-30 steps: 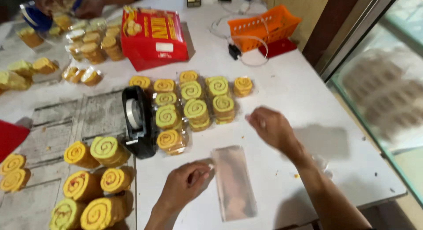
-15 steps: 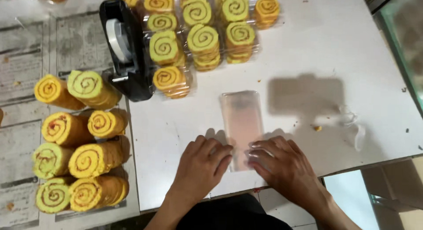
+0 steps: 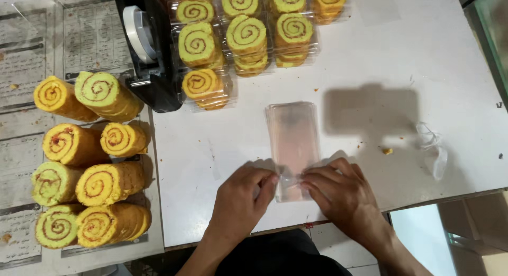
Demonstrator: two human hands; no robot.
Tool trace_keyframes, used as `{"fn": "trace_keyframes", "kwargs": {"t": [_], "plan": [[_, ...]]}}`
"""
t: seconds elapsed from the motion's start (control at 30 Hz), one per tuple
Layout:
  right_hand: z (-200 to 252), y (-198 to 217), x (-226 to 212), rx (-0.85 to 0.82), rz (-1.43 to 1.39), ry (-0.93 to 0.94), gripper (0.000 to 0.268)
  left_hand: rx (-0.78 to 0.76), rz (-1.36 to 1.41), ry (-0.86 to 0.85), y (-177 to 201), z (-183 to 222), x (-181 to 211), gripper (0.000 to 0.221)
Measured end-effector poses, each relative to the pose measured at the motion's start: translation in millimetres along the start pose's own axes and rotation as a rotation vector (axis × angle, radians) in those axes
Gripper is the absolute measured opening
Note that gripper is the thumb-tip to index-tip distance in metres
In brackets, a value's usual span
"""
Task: The person places individual swiss roll slices into plastic containers, applies tape to seal the containers using a tape dispenser, and arranges the packaged rolls into stacks on a table.
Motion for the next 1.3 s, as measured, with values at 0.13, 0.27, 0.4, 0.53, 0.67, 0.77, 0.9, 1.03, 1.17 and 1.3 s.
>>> {"fn": "trace_keyframes", "kwargs": {"t": [0.13, 0.27, 0.4, 0.53, 0.67, 0.77, 0.9, 1.03, 1.17, 1.3], "plan": [[-4.0, 8.1, -4.3, 0.088, -0.059, -0.066, 0.009, -0.237, 0.356, 0.539, 10.1, -17.1, 14.2, 0.047], [-0.4, 8.7, -9.0, 0.135, -0.079, -0.052, 0.009, -0.254, 0.428, 0.787, 8.7, -35.3, 23.4, 0.030], [-5.4, 9.9, -21.5, 0.132, -0.115, 0.031, 0.009, -0.228, 0.464, 0.826, 11.2, -26.7, 12.8, 0.014], [-21.8, 9.6, -30.9, 0.170, -0.153, 0.137, 0.005, -0.093, 0.416, 0.813, 39.5, -4.9, -1.4, 0.014], [-42.0, -0.2, -20.2, 0.123, -0.073, 0.152, 0.005, 0.004, 0.256, 1.016, 65.7, 13.9, -14.4, 0.017], [-47.5, 4.5, -8.2, 0.167, 0.080, 0.158, 0.008, 0.040, 0.208, 1.053, 68.8, 29.2, -24.4, 0.028], [-41.1, -4.6, -3.1, 0.114, 0.068, 0.030, 0.008, 0.024, -0.005, 1.041, 57.3, 47.7, -34.2, 0.024], [-52.6, -18.6, -16.1, 0.028, 0.015, 0.087, 0.011, 0.005, -0.139, 0.855, 53.0, 57.9, -33.3, 0.024], [-62.7, -31.0, -39.9, -0.045, -0.010, 0.281, 0.015, 0.067, -0.265, 0.632, 45.5, 68.8, -27.2, 0.017], [-72.7, -54.8, -51.8, -0.167, -0.060, 0.260, 0.025, 0.131, -0.275, 0.624, 40.1, 73.6, -27.8, 0.019]]}}
Point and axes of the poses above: each hand's wrist, its own z-axis away from the middle knuckle, its own y-axis out of the back of the hand, x = y × z, the point moved 1 cm from there along -z, towards the middle knuckle, and after that the axes turned 1 degree about -x, right-handed, at the moved point
